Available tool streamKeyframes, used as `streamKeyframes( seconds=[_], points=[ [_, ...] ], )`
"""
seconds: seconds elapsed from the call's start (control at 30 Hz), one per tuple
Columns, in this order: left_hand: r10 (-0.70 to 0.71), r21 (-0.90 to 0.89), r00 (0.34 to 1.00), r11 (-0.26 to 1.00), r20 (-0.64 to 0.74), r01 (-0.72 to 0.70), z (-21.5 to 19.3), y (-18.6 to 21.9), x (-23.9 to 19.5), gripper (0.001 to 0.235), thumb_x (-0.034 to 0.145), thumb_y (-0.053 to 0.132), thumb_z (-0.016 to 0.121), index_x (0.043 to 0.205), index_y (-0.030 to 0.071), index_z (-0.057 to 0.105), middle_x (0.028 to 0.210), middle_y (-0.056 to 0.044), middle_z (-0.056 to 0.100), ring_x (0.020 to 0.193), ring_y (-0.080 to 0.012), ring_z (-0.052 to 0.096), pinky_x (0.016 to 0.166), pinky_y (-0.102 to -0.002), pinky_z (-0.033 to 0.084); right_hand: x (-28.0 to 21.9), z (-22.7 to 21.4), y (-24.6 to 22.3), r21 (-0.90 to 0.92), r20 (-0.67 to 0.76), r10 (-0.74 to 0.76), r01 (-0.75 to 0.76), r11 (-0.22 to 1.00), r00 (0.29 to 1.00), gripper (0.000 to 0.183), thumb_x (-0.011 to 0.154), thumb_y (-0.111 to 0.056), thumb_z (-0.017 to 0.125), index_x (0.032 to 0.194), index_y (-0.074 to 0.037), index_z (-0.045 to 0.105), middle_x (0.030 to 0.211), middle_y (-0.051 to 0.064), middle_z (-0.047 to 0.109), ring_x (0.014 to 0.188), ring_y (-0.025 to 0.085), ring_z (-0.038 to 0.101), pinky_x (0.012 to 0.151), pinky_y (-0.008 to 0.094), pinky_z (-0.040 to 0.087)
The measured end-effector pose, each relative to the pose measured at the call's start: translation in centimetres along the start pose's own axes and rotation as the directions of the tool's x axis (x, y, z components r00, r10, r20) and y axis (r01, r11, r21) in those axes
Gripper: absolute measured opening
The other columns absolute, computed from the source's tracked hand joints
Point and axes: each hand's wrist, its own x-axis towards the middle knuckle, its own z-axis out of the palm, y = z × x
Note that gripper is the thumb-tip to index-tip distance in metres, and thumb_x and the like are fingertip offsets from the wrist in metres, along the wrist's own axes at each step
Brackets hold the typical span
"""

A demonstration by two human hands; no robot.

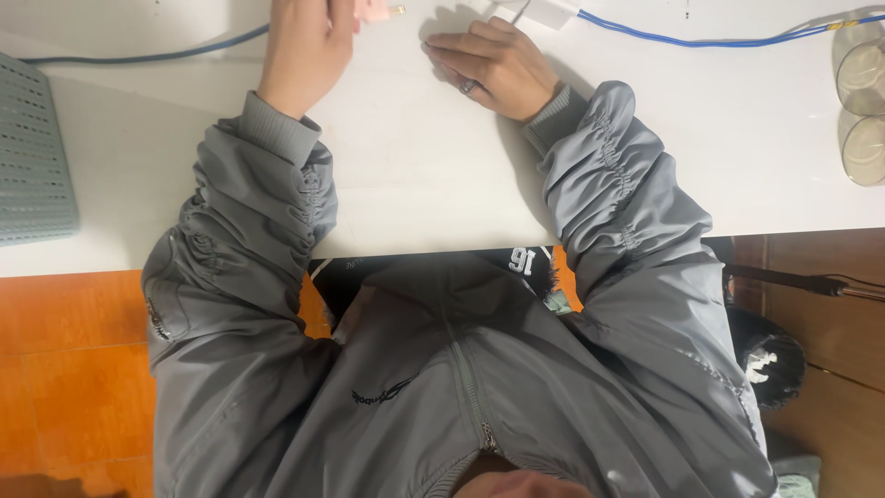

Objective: The person works at a white table, handling a white electrical socket and a pink plug. They use a screwdriver to tighten screws on the pink plug, manipulating the plug and socket components throughout the task.

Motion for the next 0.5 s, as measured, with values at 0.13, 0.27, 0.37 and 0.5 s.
streamKeyframes(
  seconds=[0.13,0.27,0.37,0.5],
  points=[
    [0.119,0.075,0.991,0.99,0.052,-0.123,0.5,2.2,0.5,0.013,0.129,-0.002,0.05,0.117,-0.005,0.056,0.085,-0.017,0.056,0.075,-0.0359,0.056,0.078,-0.051,0.041,-0.4,-1.2,-0.5,0.1,-0.123,0.08,-0.068,0.993,0.989,0.016,0.12,-0.004,0.077,0.13,0.003,0.088,0.137,0.017,0.086,0.096,0.028,0.071,0.084,0.042,0.058],
    [0.098,0.031,0.965,0.994,0.245,-0.109,2.3,4.4,0.1,0.011,0.128,0.005,0.048,0.136,0.006,0.053,0.079,0.0,0.071,0.072,-0.0284,0.062,0.106,-0.048,0.04,-0.9,-2.0,-1.6,0.161,-0.159,0.202,-0.176,0.971,0.966,0.044,0.122,-0.03,0.074,0.14,0.009,0.079,0.127,0.023,0.079,0.108,0.039,0.078,0.093,0.05,0.066],
    [0.079,-0.051,0.944,0.996,0.322,-0.066,3.6,5.6,-0.3,0.011,0.128,0.009,0.043,0.137,0.006,0.049,0.077,0.0,0.073,0.07,-0.0271,0.064,0.109,-0.047,0.041,-0.7,-2.0,-2.3,0.135,-0.151,0.199,-0.179,0.974,0.968,0.06,0.117,-0.051,0.08,0.14,0.003,0.079,0.122,0.019,0.076,0.106,0.036,0.077,0.09,0.048,0.066],
    [0.016,-0.174,0.933,0.984,0.359,0.05,4.2,6.5,-0.4,0.012,0.128,0.016,0.033,0.127,0.009,0.043,0.081,-0.001,0.08,0.082,-0.0231,0.08,0.112,-0.044,0.037,-1.0,-1.1,-3.0,0.052,-0.099,0.151,-0.146,0.988,0.984,0.052,0.119,-0.057,0.07,0.128,-0.008,0.085,0.11,0.009,0.079,0.095,0.021,0.074,0.08,0.036,0.058]
  ],
)
